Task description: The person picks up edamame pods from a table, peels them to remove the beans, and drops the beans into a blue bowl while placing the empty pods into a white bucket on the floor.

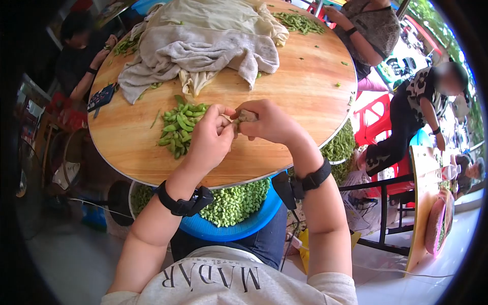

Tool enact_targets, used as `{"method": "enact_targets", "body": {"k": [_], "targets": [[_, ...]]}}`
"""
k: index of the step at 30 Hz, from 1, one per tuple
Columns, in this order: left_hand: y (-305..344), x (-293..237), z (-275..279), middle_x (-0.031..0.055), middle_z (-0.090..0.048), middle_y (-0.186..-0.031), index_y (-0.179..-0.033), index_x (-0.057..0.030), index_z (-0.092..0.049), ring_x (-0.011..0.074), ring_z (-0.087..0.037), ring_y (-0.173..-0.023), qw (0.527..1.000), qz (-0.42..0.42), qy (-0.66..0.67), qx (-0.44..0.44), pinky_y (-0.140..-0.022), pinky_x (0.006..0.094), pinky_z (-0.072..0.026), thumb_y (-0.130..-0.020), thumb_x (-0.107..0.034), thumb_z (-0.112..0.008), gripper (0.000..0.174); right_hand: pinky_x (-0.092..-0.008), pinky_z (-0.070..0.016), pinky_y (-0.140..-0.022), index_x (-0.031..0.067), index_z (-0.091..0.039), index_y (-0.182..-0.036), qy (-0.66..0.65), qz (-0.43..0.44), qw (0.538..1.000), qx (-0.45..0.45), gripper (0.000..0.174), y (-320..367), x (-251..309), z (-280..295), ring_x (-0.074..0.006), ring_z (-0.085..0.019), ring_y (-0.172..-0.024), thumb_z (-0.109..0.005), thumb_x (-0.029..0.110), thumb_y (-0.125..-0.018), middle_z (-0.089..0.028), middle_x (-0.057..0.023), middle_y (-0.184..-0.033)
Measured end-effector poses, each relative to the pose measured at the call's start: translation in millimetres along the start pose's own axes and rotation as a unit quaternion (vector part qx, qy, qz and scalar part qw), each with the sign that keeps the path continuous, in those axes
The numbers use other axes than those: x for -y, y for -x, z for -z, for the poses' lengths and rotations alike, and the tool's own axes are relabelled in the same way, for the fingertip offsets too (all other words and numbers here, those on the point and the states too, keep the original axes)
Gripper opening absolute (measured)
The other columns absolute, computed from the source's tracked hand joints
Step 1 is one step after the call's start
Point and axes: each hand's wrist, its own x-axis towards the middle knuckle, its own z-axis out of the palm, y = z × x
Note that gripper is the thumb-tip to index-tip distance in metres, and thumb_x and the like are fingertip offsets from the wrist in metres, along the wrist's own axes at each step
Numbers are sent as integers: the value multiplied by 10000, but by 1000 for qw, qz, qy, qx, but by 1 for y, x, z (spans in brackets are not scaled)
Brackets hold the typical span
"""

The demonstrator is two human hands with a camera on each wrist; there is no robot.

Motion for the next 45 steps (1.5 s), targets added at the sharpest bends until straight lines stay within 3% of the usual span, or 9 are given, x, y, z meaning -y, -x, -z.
{"method": "enact_targets", "body": {"k": [16,21,23,25,30,36,40,43,45], "targets": [[-5,21,0,140,-608,-678,-1095,63,-458,208,-596,-580,991,28,-128,7,-550,325,-456,-796,-22,-533,320,-325,-465,-525,-18,-594,-765,19,-51,994,-92,165,-10,-10,-17,-165,-591,-543,-584,123,-679,-594,-114,-606],[-8,11,-5,186,-618,-707,-1041,46,-548,320,-616,-664,985,31,-168,-33,-619,364,-472,-773,-47,-559,284,-369,-467,-564,-26,-570,-744,149,-1,979,-142,169,-11,-16,-22,-316,-591,-611,-614,116,-663,-592,-182,-650],[-7,23,-8,186,-617,-703,-970,44,-575,302,-618,-636,978,-45,-197,-59,-614,358,-479,-774,-42,-555,216,-418,-460,-615,-29,-542,-712,213,8,965,-149,186,-12,-14,-22,-418,-548,-719,-619,131,-654,-577,-231,-713],[-11,15,-3,197,-622,-732,-900,38,-590,259,-620,-570,986,40,-159,9,-564,340,-487,-783,-31,-542,144,-432,-456,-632,-26,-542,-715,272,12,950,-151,180,-13,-20,-18,-412,-553,-728,-601,135,-661,-575,-234,-726],[7,19,10,107,-597,-652,-938,25,-581,147,-578,-498,991,-76,-99,-56,-464,268,-447,-825,-25,-523,137,-439,-449,-649,-5,-547,-729,298,66,935,-180,159,-11,-30,-10,-399,-547,-737,-571,148,-694,-564,-221,-742],[102,-10,136,-8,-549,-730,-1004,-20,-593,24,-459,-556,966,15,-126,-226,-478,177,-382,-882,-63,-489,166,-317,-421,-537,-14,-595,-763,202,15,967,-152,208,2,23,-16,-189,-494,-535,-660,180,-728,-528,-116,-600],[167,37,229,168,-596,-874,-992,-21,-600,341,-576,-835,863,77,-426,-260,-743,364,-455,-778,11,-513,233,-348,-463,-608,10,-628,-846,247,136,957,-69,218,-40,40,-63,-270,-585,-648,-651,192,-727,-605,-167,-737],[199,59,248,223,-531,-1036,-1050,-18,-590,370,-537,-936,769,209,-552,-248,-820,394,-426,-762,11,-538,294,-421,-468,-685,38,-630,-886,339,130,932,4,270,-77,52,-108,-359,-583,-748,-614,253,-723,-604,-190,-799],[213,72,253,214,-525,-1052,-1071,-19,-585,329,-564,-895,828,198,-463,-247,-759,374,-461,-769,6,-544,306,-418,-479,-697,32,-631,-851,412,147,899,-8,239,-96,39,-129,-353,-593,-765,-600,216,-702,-615,-183,-788]]}}
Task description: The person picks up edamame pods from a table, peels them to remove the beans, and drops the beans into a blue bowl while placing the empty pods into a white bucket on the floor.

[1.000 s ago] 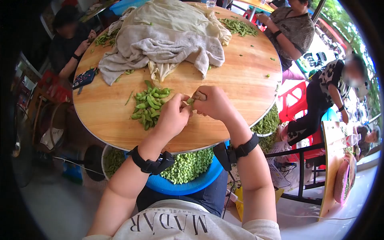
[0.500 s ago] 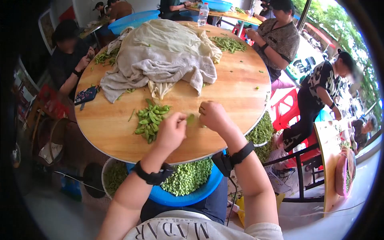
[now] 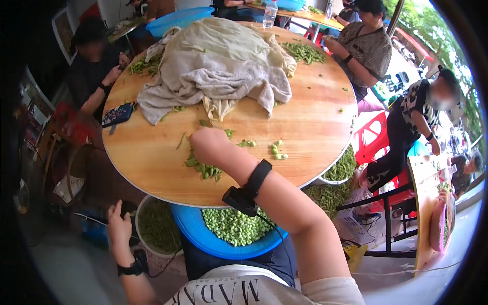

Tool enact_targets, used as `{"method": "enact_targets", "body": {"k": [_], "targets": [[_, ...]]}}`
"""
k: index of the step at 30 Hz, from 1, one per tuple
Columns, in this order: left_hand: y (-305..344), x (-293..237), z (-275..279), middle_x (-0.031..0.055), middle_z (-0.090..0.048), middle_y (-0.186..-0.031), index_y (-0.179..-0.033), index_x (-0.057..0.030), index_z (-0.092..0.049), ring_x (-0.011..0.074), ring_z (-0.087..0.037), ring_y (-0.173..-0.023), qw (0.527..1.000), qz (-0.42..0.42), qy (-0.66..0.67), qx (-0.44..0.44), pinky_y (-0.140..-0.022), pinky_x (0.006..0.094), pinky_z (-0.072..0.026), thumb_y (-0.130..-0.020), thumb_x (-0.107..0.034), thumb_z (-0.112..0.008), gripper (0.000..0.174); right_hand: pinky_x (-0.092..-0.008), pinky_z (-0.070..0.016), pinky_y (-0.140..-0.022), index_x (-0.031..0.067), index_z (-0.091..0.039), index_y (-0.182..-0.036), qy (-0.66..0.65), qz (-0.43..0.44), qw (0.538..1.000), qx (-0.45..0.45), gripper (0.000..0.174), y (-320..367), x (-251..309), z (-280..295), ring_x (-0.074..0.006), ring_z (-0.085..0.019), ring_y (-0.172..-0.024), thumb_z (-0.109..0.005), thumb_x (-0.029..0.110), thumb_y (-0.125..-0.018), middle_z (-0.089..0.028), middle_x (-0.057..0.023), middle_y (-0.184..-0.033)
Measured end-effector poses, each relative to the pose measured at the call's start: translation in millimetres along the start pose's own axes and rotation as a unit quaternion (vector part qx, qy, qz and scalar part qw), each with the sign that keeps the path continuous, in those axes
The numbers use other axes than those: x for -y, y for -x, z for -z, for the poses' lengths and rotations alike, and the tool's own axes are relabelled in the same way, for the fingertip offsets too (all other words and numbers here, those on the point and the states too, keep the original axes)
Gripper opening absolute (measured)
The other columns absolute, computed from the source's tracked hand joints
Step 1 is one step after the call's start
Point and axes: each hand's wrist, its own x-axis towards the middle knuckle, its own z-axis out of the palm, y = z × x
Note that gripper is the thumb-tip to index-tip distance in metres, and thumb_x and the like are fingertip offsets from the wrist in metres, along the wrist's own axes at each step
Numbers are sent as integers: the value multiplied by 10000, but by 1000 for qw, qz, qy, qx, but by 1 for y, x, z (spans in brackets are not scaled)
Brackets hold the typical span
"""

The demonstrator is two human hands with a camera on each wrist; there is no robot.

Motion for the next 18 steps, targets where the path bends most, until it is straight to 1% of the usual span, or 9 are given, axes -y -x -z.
{"method": "enact_targets", "body": {"k": [1,2,4,5,7,10,13,15,18], "targets": [[-1,6,-1,209,-521,-1060,-1082,-19,-582,308,-578,-875,999,1,50,17,-729,364,-478,-773,4,-547,312,-410,-491,-700,26,-636,-821,13,-1,1000,-3,203,-3,3,-2,-347,-603,-767,-583,170,-688,-622,-173,-774],[1,-25,11,154,-573,-1017,-1079,1,-584,184,-605,-717,960,114,240,85,-581,285,-497,-795,-11,-552,286,-408,-491,-691,19,-634,-816,-32,-19,999,-31,202,-1,6,5,-349,-603,-756,-585,167,-687,-624,-171,-770],[4,-67,21,95,-644,-806,-1000,62,-602,94,-555,-518,919,93,354,150,-480,194,-444,-819,-36,-558,210,-404,-490,-672,6,-629,-806,-115,-51,989,-79,202,11,3,29,-353,-604,-735,-589,163,-685,-628,-166,-761],[6,-88,25,82,-644,-785,-966,51,-616,87,-559,-532,891,82,410,177,-453,176,-407,-825,-50,-561,182,-321,-464,-534,20,-622,-881,-218,-41,967,-126,192,18,-8,27,-197,-577,-557,-557,124,-734,-610,-101,-660],[11,-128,16,105,-655,-874,-979,43,-599,83,-534,-487,818,81,529,213,-404,167,-345,-847,-82,-540,192,-226,-397,-459,-2,-602,-870,-404,-129,896,-131,142,39,-2,44,-96,-508,-517,-570,98,-775,-609,-60,-676],[14,-187,-13,128,-607,-1060,-1166,45,-498,102,-539,-511,680,88,672,280,-420,175,-376,-863,-137,-555,359,-196,-378,-458,-5,-584,-894,-668,-187,708,-133,146,72,11,33,-72,-484,-526,-582,100,-793,-615,-64,-717],[13,-227,-30,106,-614,-1044,-1159,16,-514,74,-524,-512,643,82,701,295,-420,168,-372,-869,-137,-551,330,-180,-296,-413,12,-556,-919,-753,-181,621,-120,144,103,32,18,-46,-421,-489,-591,122,-833,-554,-12,-673],[20,-235,-41,95,-623,-1003,-1138,6,-534,68,-512,-495,623,65,732,266,-411,167,-362,-869,-129,-552,302,-178,-274,-412,17,-563,-921,-769,-184,598,-132,143,119,33,5,-41,-407,-488,-589,132,-842,-527,4,-649],[25,-241,-39,80,-631,-928,-1107,-1,-558,65,-491,-465,651,37,718,242,-397,167,-351,-868,-122,-555,268,-174,-294,-438,16,-588,-857,-665,-203,708,-124,167,134,22,8,-32,-398,-506,-573,183,-864,-506,25,-633]]}}
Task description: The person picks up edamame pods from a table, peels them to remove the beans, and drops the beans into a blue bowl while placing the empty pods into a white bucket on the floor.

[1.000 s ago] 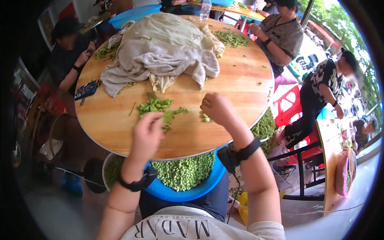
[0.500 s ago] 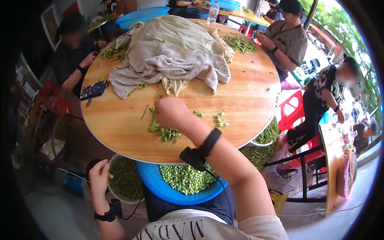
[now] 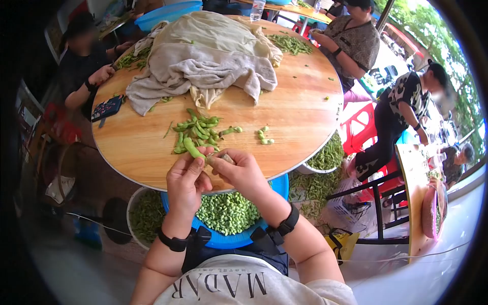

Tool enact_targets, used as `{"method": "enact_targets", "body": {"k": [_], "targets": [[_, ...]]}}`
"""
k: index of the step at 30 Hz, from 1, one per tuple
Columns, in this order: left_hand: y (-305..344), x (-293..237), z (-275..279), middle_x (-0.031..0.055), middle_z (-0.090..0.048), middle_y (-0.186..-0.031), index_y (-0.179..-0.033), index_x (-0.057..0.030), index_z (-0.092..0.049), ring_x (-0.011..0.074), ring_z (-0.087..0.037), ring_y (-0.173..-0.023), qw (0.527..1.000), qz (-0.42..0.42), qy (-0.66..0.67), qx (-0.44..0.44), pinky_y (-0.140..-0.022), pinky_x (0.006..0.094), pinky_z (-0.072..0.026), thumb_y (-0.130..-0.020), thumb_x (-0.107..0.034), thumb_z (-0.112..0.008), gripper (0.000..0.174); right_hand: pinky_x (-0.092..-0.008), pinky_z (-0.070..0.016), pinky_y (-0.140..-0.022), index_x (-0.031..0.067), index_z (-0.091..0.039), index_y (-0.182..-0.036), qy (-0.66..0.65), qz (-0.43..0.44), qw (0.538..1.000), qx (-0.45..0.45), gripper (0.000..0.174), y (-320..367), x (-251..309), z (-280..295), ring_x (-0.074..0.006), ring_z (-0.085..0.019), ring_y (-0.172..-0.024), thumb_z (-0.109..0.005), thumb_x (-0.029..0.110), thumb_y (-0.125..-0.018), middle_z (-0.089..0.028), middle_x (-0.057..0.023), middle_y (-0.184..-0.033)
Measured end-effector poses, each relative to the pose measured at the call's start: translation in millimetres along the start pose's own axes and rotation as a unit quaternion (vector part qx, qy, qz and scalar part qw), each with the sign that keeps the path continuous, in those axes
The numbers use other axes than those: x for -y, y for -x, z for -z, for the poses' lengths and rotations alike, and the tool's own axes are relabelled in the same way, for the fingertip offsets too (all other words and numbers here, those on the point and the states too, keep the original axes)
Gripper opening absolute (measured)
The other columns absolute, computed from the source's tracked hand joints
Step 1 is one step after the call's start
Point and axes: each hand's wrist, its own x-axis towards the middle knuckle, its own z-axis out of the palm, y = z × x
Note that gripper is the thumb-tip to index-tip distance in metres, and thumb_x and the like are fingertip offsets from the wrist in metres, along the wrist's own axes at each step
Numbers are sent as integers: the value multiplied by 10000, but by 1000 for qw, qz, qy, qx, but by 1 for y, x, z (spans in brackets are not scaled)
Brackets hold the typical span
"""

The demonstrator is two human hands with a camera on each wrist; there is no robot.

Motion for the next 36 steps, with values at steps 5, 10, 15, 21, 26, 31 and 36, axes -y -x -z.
{"method": "enact_targets", "body": {"k": [5,10,15,21,26,31,36], "targets": [[-15,1,-9,51,-624,-805,-1048,7,-592,36,-405,-426,985,-19,-167,43,-385,164,-320,-866,-133,-570,231,-186,-316,-455,17,-602,-875,46,22,999,1,293,7,14,46,-34,-408,-526,-511,293,-905,-509,11,-643],[-36,22,-35,32,-612,-751,-998,15,-621,41,-425,-458,941,-109,-306,100,-410,192,-329,-827,-81,-605,197,-186,-286,-444,12,-586,-919,14,26,1000,4,399,14,26,69,-42,-359,-512,-434,381,-927,-440,23,-610],[-24,20,-55,103,-599,-725,-935,11,-631,174,-547,-570,869,-255,-400,142,-515,271,-427,-766,-40,-631,176,-177,-265,-440,28,-554,-879,18,4,999,50,437,15,32,82,-40,-340,-522,-402,435,-927,-394,35,-598],[-14,13,-55,136,-571,-708,-886,-3,-626,289,-569,-598,828,-276,-477,109,-527,352,-446,-749,-60,-635,149,-183,-280,-447,51,-522,-808,8,8,997,78,385,19,36,70,-40,-365,-542,-425,405,-927,-399,35,-598],[-10,14,-46,134,-575,-731,-875,-18,-602,318,-571,-633,798,-313,-507,96,-542,381,-456,-763,-70,-603,123,-199,-272,-444,57,-484,-739,69,23,996,53,332,13,28,61,-39,-348,-515,-446,325,-931,-397,42,-573],[-8,27,-34,135,-577,-738,-882,-6,-590,314,-571,-661,815,-337,-467,60,-554,371,-454,-789,-65,-583,111,-206,-264,-436,61,-452,-695,68,44,996,33,322,10,17,48,-40,-332,-488,-448,281,-931,-400,43,-547],[-7,32,-32,73,-586,-726,-898,30,-592,144,-532,-651,896,-258,-359,24,-590,256,-421,-846,-72,-551,121,-210,-265,-426,60,-447,-692,48,55,997,30,327,3,15,40,-44,-336,-481,-444,281,-932,-401,40,-541]]}}
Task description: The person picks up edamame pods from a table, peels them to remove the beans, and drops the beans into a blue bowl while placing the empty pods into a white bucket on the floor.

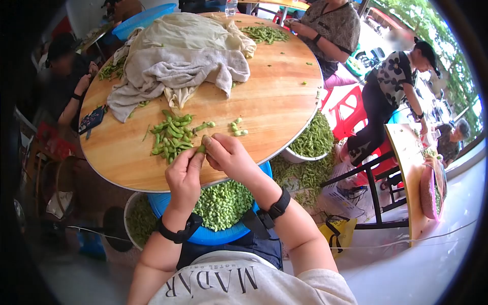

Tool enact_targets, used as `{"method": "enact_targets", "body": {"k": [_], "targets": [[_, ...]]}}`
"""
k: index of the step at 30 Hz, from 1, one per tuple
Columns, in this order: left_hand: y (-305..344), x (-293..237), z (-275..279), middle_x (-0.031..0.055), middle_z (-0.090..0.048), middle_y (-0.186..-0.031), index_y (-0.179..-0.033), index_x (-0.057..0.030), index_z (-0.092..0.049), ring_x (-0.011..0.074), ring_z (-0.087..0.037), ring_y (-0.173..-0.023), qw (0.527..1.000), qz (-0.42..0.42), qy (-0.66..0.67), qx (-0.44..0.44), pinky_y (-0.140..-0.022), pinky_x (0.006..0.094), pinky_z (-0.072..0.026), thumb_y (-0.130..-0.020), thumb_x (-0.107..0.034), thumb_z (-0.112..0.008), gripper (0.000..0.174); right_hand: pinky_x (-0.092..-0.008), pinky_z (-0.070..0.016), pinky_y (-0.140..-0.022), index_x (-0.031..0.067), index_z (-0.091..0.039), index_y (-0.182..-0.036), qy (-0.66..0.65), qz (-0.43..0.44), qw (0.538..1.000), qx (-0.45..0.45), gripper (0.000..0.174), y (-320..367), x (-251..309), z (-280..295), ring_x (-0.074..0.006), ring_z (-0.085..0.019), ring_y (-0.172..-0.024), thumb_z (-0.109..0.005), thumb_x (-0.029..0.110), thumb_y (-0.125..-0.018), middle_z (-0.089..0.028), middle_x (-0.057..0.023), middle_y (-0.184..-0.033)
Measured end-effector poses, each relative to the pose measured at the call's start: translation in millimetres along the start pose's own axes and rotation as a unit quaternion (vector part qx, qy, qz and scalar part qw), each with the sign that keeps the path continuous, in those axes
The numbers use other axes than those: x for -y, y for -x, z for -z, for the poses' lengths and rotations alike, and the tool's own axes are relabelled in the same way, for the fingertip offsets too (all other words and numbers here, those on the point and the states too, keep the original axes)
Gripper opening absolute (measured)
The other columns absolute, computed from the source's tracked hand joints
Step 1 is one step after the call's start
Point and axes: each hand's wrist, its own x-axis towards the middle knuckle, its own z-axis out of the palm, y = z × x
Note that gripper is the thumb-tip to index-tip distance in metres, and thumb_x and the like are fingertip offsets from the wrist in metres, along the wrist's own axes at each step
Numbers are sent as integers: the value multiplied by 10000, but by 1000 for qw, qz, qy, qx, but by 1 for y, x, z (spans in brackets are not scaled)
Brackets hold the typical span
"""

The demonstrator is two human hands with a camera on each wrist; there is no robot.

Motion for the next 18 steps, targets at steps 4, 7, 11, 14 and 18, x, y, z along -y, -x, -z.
{"method": "enact_targets", "body": {"k": [4,7,11,14,18], "targets": [[-1,5,-5,124,-601,-730,-877,27,-600,207,-566,-625,993,82,76,-26,-578,299,-438,-843,-78,-563,117,-208,-270,-426,58,-447,-696,-4,4,1000,-7,334,-6,-5,0,-46,-342,-483,-447,295,-931,-410,36,-553],[-4,2,-5,128,-606,-741,-893,27,-599,216,-579,-642,998,40,44,-18,-591,297,-447,-826,-55,-578,108,-193,-267,-425,50,-474,-728,-29,-39,998,29,350,-5,3,9,-38,-345,-490,-451,336,-928,-418,34,-579],[-3,-2,-3,139,-610,-762,-921,21,-600,244,-593,-672,999,-41,-18,0,-605,304,-459,-792,-25,-608,136,-173,-256,-423,41,-510,-785,-94,-79,989,84,369,2,12,23,-29,-341,-502,-451,379,-921,-416,36,-601],[-2,-6,-4,147,-607,-769,-927,11,-599,271,-588,-677,996,-58,-58,19,-593,312,-461,-778,-33,-627,158,-168,-253,-422,41,-519,-799,-88,-69,990,92,370,7,10,24,-27,-338,-506,-450,384,-921,-414,38,-602],[-3,-4,-5,147,-590,-767,-932,5,-580,299,-577,-670,990,-103,-93,19,-574,337,-456,-783,-34,-617,159,-178,-261,-423,50,-500,-755,-32,-52,994,90,349,5,9,26,-30,-344,-507,-448,348,-928,-415,41,-592]]}}
